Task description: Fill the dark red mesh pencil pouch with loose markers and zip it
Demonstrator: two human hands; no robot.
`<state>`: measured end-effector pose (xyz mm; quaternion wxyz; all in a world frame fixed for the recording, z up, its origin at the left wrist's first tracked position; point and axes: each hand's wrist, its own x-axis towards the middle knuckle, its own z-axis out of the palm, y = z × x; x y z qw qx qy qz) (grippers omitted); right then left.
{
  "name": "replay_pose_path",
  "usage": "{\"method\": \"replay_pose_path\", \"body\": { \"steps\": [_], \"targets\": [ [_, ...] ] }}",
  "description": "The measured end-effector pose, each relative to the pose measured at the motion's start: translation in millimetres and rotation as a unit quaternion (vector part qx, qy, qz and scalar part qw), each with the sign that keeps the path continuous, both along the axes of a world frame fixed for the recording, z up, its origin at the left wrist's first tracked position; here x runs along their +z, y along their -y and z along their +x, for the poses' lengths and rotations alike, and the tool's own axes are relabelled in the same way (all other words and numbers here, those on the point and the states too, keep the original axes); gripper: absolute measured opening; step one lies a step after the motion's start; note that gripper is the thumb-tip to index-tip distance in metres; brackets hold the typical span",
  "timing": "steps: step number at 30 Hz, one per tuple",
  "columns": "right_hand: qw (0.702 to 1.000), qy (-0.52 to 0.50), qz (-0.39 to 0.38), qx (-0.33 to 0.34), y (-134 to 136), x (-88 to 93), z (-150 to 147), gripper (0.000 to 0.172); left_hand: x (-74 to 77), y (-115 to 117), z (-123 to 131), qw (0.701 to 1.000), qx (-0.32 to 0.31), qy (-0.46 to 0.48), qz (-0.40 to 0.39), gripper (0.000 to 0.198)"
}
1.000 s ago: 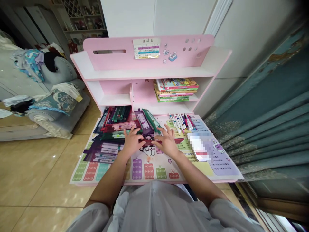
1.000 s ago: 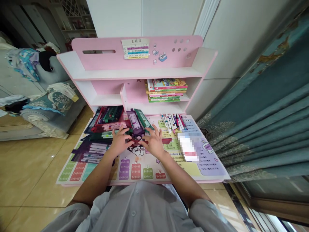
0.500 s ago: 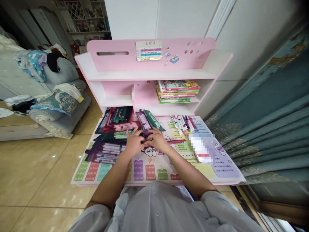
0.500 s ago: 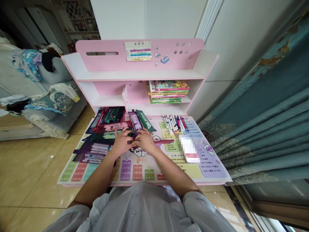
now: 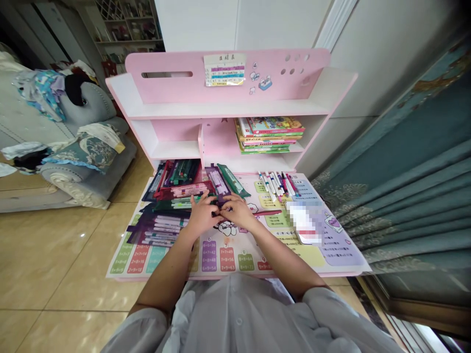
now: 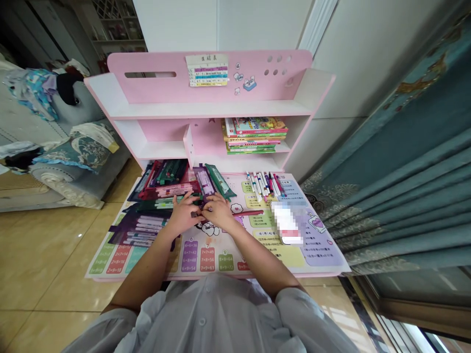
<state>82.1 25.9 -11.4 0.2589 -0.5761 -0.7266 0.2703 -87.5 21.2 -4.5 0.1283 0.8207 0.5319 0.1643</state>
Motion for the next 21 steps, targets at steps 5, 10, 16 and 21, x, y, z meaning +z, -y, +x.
{"method": "replay_pose_path", "body": {
  "steps": [5,10,16,21],
  "targets": [
    [1.0,0.008,-0.002,-0.016,0.4,4.5,1.0,0.007,3.5,1.7,0.8,1.0,-0.004,0.01,-0.017,0.01],
    [1.0,0.015,-0.015,-0.021,4.1,10.3,4.7,0.007,5.1,2.3,1.1,1.0,-0.008,0.008,-0.026,0.008],
    [0.998,0.026,-0.038,-0.03,8.6,14.2,7.9,0.01,5.2,2.9,2.2,0.999,-0.025,0.01,-0.037,0.008],
    [0.999,0.015,-0.03,-0.028,9.4,13.0,12.4,0.008,4.7,3.5,3.0,0.999,-0.031,0.014,-0.038,0.01]
  ]
}}
